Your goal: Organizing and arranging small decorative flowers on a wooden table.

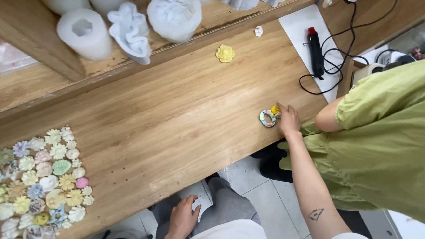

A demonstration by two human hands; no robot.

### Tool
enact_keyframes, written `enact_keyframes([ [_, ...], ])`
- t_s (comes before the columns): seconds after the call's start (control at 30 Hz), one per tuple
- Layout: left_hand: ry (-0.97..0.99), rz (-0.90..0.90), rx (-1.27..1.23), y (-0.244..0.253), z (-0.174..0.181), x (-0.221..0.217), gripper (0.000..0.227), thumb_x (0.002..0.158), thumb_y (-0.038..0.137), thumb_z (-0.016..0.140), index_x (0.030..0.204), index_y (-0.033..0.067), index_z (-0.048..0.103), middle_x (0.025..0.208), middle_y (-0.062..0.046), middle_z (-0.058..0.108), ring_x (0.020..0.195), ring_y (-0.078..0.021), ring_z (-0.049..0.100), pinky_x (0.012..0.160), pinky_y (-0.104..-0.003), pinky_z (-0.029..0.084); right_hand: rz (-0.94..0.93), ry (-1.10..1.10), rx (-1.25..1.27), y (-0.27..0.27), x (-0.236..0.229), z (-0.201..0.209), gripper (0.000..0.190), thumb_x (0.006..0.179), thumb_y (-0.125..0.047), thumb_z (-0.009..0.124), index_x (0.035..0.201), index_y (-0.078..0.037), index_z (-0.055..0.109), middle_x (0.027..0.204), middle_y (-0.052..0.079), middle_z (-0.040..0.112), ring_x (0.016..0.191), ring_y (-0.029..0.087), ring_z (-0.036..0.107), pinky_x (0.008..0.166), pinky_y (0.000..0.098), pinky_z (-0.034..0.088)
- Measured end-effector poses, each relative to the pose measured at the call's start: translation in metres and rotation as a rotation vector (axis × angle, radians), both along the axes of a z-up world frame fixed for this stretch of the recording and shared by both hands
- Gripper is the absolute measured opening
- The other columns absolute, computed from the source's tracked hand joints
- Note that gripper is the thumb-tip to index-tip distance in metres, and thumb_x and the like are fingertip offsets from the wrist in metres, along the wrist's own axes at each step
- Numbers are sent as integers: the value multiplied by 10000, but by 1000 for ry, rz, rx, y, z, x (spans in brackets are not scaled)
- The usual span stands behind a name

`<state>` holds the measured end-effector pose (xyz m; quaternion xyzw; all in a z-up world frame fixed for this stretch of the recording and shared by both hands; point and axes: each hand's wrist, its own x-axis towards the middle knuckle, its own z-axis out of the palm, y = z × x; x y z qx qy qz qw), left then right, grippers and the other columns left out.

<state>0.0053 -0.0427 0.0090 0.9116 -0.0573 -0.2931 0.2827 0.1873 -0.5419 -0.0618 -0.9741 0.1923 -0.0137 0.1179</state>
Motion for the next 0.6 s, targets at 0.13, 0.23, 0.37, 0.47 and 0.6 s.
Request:
enact_keyframes([
  [0.13, 71, 68, 29, -25, 4, -12, 346, 908, 290, 680, 1219, 149, 620, 1139, -66, 687, 1118, -272, 660, 904, -454, 502, 100, 46, 68, -12, 8, 9, 705, 770, -52, 768, 1410, -296, 603, 1373, 186, 553, 1255, 409, 531, 1018, 490, 471],
  [0.23, 71, 128, 55, -33, 2, -20, 352, 902, 283, 685, 1220, 148, 617, 1131, -74, 675, 1121, -283, 646, 911, -472, 483, 173, -41, 134, -37, 16, -16, 608, 805, -53, 755, 1372, -245, 652, 1309, 197, 581, 1202, 415, 560, 1012, 488, 490],
  [0.37, 13, 224, 91, -36, -8, -31, 332, 893, 270, 700, 1188, 134, 632, 1138, -94, 663, 1135, -315, 625, 919, -497, 469, 265, -150, 123, -71, 48, -63, 589, 796, -11, 689, 1355, -196, 704, 1227, 230, 595, 1137, 407, 582, 1010, 477, 505],
  [0.47, -40, 319, 99, -36, -7, -40, 326, 893, 254, 702, 1181, 116, 635, 1135, -109, 660, 1128, -324, 626, 915, -503, 470, 311, -123, 173, -78, 64, -67, 551, 774, -128, 762, 1322, -179, 729, 1224, 259, 587, 1169, 420, 556, 1043, 478, 477],
  [0.6, -29, 369, 108, -44, -8, -49, 334, 901, 247, 698, 1200, 117, 625, 1142, -116, 655, 1112, -327, 632, 926, -507, 466, 256, -44, 154, -79, 84, -58, 472, 836, -317, 890, 1252, -140, 754, 1099, 245, 651, 1180, 403, 590, 1026, 477, 503],
])
